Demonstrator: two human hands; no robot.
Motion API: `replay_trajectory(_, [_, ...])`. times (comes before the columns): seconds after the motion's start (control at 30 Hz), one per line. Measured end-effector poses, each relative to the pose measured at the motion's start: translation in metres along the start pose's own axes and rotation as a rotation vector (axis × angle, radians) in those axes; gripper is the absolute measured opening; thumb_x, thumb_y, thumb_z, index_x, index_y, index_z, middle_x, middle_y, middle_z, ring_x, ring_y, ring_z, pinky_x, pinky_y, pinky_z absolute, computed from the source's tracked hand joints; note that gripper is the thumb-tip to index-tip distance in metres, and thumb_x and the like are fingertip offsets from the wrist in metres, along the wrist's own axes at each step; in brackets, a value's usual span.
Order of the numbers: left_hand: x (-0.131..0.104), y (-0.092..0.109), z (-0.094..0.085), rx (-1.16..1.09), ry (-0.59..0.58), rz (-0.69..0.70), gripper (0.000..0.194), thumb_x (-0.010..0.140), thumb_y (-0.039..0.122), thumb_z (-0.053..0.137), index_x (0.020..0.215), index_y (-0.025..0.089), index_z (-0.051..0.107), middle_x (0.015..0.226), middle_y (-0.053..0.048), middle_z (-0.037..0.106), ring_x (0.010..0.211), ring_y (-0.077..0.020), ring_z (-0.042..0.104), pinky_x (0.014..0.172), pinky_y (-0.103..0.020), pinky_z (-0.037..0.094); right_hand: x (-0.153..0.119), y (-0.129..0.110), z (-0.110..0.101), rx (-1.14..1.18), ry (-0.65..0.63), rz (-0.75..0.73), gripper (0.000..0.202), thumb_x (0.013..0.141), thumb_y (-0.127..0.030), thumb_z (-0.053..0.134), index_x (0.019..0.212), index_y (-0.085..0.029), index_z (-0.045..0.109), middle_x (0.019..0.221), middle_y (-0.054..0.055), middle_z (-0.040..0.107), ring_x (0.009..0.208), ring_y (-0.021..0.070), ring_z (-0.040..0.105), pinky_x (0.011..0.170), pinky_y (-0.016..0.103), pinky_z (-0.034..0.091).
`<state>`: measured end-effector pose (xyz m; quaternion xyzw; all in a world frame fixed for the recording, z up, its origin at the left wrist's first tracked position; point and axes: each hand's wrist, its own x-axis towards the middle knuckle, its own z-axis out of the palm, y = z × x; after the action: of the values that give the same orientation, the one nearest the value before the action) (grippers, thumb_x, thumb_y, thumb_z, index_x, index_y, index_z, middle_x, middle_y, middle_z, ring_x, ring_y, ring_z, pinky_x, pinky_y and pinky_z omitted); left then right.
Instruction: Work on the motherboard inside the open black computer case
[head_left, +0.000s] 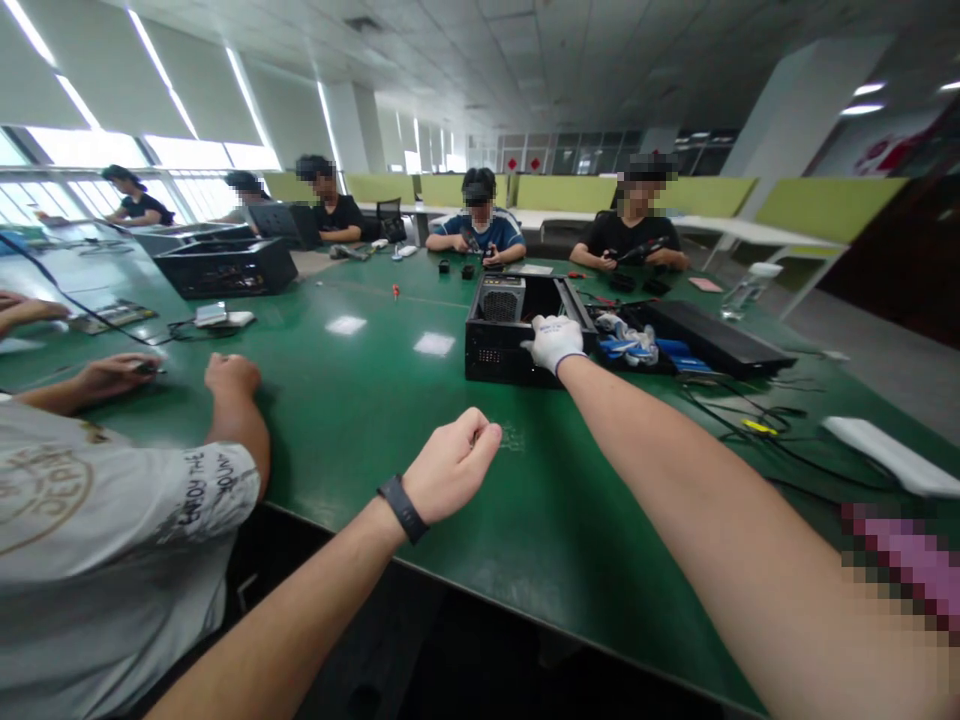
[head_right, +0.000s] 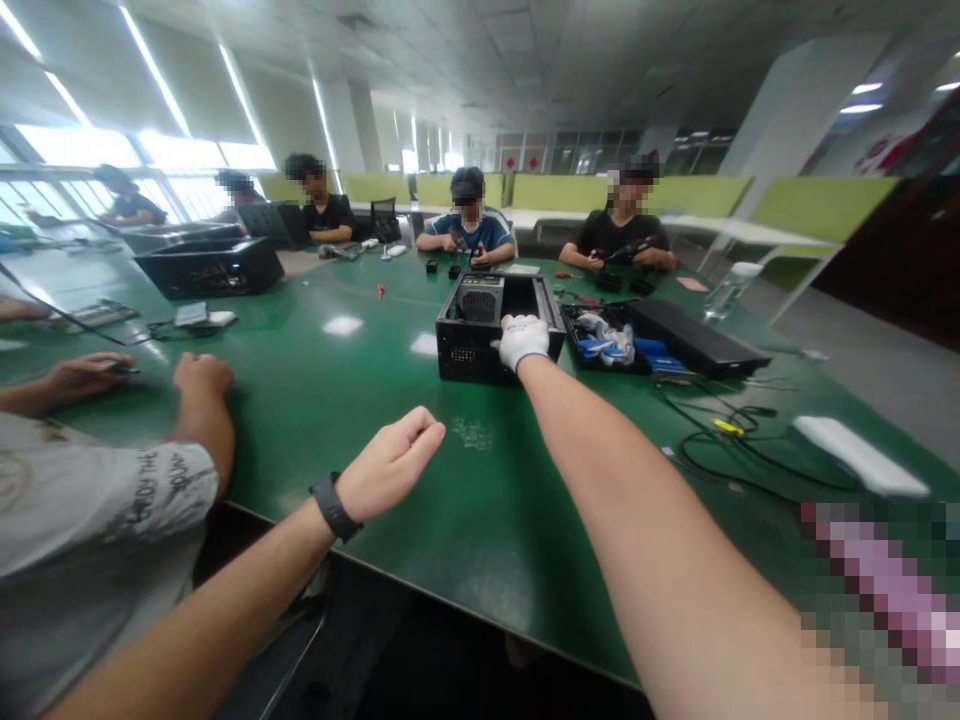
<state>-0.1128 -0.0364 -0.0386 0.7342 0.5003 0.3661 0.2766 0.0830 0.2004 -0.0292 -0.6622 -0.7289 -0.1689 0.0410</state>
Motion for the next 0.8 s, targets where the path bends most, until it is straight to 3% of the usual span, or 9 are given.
replay_trajectory(0.17, [-0.001,-0.011,-0.002,-0.021,-0.013,-0.034,0.028,0.097,0.041,0.041,0.077,0.021,0.044,0.067,0.004,0.051,0.064,-0.0135,0.046,0.064,-0.03,0.036,0.007,0.002,0.001,0.008,-0.017,-0.027,0.043,0.093,-0.044,0.059,0.126,-0.018,0.058,0.127,0.01,0.059,0.109,0.0215,0.06,0.093,0.045,0.052])
replay_trajectory(0.37, [0.001,-0.006,-0.008,-0.055,0.046,-0.031,0.004,0.091,0.025,0.044,0.091,0.021,0.043,0.074,0.003,0.048,0.068,-0.0139,0.047,0.066,-0.029,0.04,-0.034,0.003,-0.01,0.025,-0.019,-0.072,0.047,0.093,-0.053,0.055,0.124,-0.018,0.058,0.124,0.009,0.06,0.11,0.0221,0.058,0.095,0.046,0.047])
replay_trajectory(0.53, [0.014,0.021,-0.017,0.0,0.038,0.028,0.023,0.083,0.015,0.044,0.105,0.018,0.041,0.089,-0.003,0.052,0.081,-0.0161,0.052,0.078,-0.031,0.046,-0.102,0.001,-0.023,0.037,-0.002,-0.112,0.051,0.093,-0.058,0.047,0.118,-0.015,0.059,0.115,0.017,0.065,0.108,0.0287,0.057,0.088,0.041,0.036])
replay_trajectory(0.67, [0.036,0.049,-0.016,0.188,0.034,0.059,0.033,0.083,0.016,0.049,0.115,0.014,0.043,0.109,-0.012,0.058,0.098,-0.021,0.057,0.09,-0.035,0.047,-0.172,0.001,-0.042,0.034,0.027,-0.143,0.044,0.092,-0.056,0.048,0.109,-0.017,0.059,0.107,0.016,0.066,0.099,0.0274,0.057,0.08,0.037,0.03])
replay_trajectory(0.8, [0.058,0.066,-0.006,0.427,-0.125,0.023,0.043,0.084,0.014,0.053,0.126,0.01,0.045,0.117,-0.018,0.063,0.104,-0.0241,0.062,0.092,-0.035,0.047,-0.244,0.001,-0.064,0.029,0.061,-0.164,0.037,0.092,-0.052,0.052,0.105,-0.019,0.059,0.1,0.012,0.066,0.093,0.0254,0.056,0.074,0.036,0.026])
